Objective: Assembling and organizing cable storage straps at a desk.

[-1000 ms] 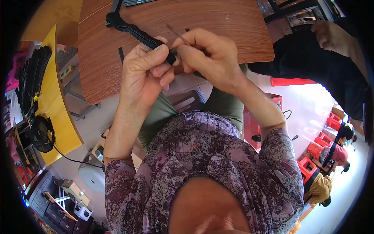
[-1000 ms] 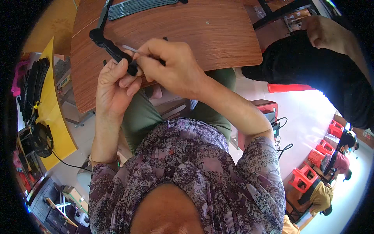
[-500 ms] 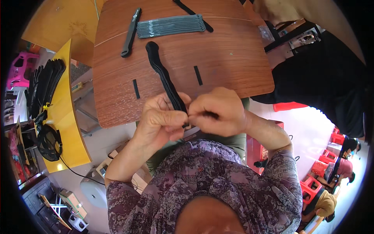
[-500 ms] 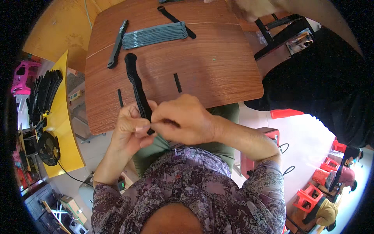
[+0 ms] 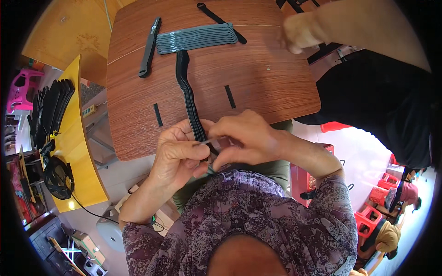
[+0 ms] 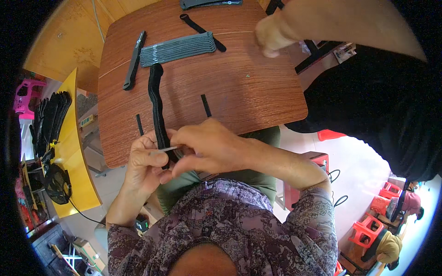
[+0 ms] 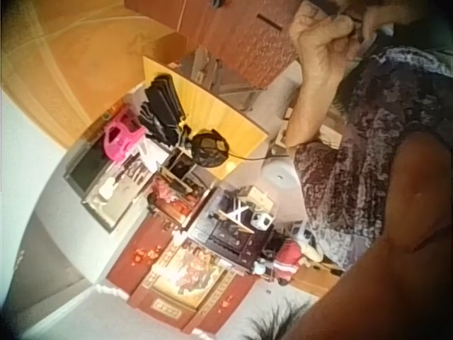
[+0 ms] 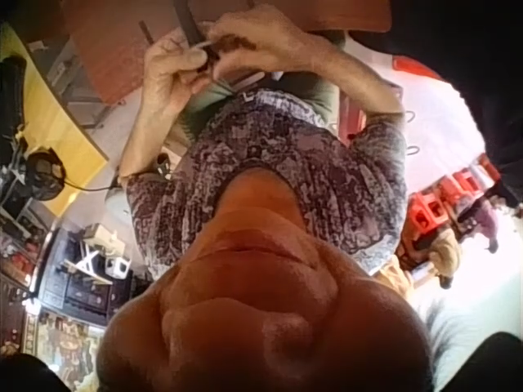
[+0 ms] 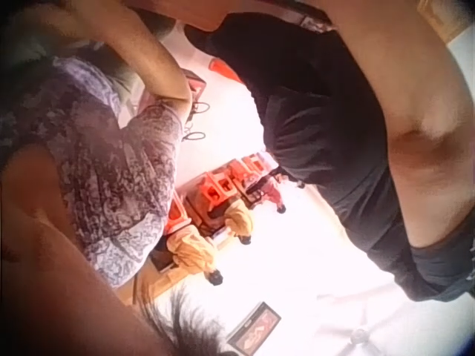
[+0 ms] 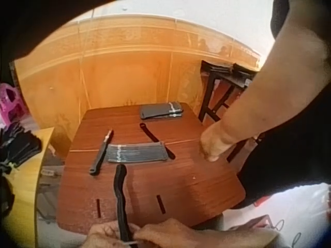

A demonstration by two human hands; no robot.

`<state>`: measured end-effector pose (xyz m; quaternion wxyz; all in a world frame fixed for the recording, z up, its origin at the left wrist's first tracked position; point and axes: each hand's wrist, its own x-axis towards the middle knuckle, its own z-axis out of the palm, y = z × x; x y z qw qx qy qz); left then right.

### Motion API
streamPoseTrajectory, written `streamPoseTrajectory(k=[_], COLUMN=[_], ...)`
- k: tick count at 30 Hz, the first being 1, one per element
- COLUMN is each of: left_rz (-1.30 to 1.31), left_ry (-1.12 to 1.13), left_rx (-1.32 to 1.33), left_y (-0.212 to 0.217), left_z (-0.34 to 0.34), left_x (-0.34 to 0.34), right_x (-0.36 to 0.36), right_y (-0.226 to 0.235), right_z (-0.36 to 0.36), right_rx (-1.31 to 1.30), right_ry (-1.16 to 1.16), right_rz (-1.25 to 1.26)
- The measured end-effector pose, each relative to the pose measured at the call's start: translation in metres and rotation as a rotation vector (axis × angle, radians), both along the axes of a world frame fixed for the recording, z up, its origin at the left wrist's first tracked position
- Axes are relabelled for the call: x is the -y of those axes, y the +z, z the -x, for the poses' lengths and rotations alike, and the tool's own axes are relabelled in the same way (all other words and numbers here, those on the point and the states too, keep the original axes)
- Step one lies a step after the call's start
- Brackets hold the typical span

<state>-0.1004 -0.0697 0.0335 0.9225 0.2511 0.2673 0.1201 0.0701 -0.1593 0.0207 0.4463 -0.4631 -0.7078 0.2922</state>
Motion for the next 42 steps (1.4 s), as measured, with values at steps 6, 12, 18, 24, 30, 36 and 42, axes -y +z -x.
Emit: streamPoseTrajectory(k=[6,12,18,24,30,36,42], left_rz=[-0.033,-0.009,-0.167,-0.221,-0.227,-0.440,-0.431], left_ry=[-0.024,-0.100,0.029,-0.038,-0.263,-0.328,-0.181], left_rx=[-0.059,-0.103,-0.234,-0.277,-0.344,-0.520,-0.575], left_y=[-0.005,-0.007,0.006,0.006,0.023,0.043,0.052], left_z=[0.006,0.018,0.012,0.032,0.076,0.131,0.162], left_x=[-0.010,-0.019,-0.014,-0.013,-0.035,-0.043,-0.035], right_x=[-0.007,-0.018,-0.034,-0.043,-0.037,-0.030,-0.036], right_y=[0.003,-0.008,-0.005,-0.004,-0.001,-0.006,-0.016], right_z=[0.005,0.010,0.022,0.019,0.007,-0.014,-0.026], right_rx=[0.174,0.198,0.154,0.065,-0.168,-0.352,-0.413], right_ry=[-0.088,-0.058,-0.041,-0.122,-0.311,-0.493,-0.584], right_rz=[-0.261,-0.295,-0.367,-0.321,0.100,0.294,0.262])
